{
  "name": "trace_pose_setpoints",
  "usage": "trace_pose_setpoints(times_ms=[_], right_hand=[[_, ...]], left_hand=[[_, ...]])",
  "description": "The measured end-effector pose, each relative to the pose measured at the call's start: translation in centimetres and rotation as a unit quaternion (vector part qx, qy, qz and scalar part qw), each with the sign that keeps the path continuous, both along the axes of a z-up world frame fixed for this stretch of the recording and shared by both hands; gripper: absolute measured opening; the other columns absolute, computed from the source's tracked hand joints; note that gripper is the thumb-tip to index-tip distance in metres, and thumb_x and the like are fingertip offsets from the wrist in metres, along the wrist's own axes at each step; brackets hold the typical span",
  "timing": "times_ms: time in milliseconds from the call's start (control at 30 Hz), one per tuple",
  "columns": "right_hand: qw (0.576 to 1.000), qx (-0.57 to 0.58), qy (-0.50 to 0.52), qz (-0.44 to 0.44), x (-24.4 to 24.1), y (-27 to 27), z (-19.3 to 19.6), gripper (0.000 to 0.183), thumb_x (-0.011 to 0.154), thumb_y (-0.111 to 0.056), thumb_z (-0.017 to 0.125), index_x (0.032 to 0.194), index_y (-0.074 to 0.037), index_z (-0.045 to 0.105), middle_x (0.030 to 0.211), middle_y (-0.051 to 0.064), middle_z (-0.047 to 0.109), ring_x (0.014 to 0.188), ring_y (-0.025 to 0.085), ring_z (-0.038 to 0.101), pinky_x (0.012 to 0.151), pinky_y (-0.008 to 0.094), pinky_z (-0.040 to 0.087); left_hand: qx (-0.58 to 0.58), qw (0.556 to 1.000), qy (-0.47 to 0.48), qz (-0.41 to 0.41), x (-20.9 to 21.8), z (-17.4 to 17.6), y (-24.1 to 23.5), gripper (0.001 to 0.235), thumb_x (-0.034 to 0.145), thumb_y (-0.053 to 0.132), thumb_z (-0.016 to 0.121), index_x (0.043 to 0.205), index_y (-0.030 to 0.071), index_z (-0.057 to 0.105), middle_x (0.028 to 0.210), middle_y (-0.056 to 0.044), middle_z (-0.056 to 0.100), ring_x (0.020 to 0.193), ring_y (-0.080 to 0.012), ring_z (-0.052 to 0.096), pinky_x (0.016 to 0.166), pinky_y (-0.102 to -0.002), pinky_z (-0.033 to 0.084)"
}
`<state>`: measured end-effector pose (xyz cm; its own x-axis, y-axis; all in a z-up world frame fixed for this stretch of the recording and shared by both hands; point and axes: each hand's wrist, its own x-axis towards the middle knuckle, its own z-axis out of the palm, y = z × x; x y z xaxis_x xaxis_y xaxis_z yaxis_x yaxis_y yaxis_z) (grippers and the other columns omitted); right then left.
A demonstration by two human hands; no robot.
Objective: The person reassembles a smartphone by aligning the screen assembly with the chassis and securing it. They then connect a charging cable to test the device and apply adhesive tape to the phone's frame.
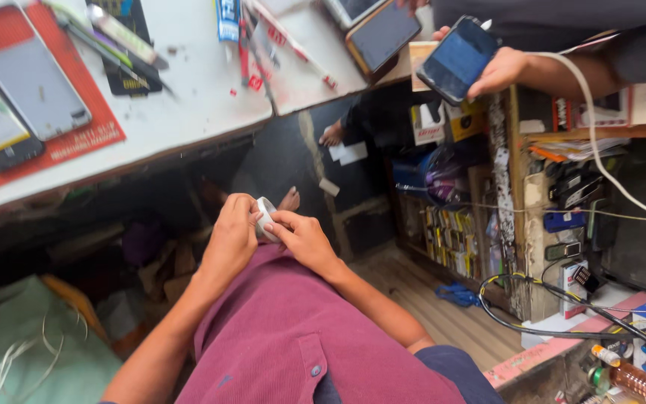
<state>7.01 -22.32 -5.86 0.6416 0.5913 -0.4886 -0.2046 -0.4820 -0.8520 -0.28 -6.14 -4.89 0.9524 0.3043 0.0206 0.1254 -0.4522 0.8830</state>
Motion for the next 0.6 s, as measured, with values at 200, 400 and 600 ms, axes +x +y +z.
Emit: trace_pose_setpoints(times_ms=[200,400,600], right_hand=[[0.952,0.099,0.265,0.114,-1.9,-0.8,-3.6,0.027,0.102,-0.024,0.065,0.114,-0.001,0.071,0.093,0.005,0.070,0.069,0.010,0.062,0.063,0.025,0.054],[0.948,0.099,0.226,0.201,-0.2,-1.0,-14.1,0.039,0.105,-0.033,0.053,0.098,0.001,0.071,0.090,0.007,0.076,0.081,0.015,0.074,0.061,0.026,0.057],[0.991,0.037,-0.116,0.050,5.1,3.9,-31.1,0.025,0.105,-0.023,0.060,0.096,-0.003,0.070,0.082,0.009,0.074,0.076,0.018,0.073,0.069,0.033,0.056]], left_hand=[[-0.035,0.979,0.188,-0.067,-5.0,1.1,1.6,0.008,0.098,0.006,0.056,0.098,-0.001,0.052,0.100,-0.021,0.058,0.091,-0.0419,0.061,0.076,-0.047,0.049],[-0.011,0.979,0.184,-0.087,-7.9,-2.0,1.8,0.007,0.094,0.002,0.053,0.099,-0.002,0.050,0.098,-0.023,0.057,0.093,-0.0442,0.060,0.078,-0.048,0.048],[0.001,0.973,0.194,-0.124,-10.9,-10.5,3.1,0.010,0.088,-0.001,0.051,0.099,-0.002,0.051,0.098,-0.025,0.058,0.094,-0.0476,0.059,0.076,-0.052,0.047]])
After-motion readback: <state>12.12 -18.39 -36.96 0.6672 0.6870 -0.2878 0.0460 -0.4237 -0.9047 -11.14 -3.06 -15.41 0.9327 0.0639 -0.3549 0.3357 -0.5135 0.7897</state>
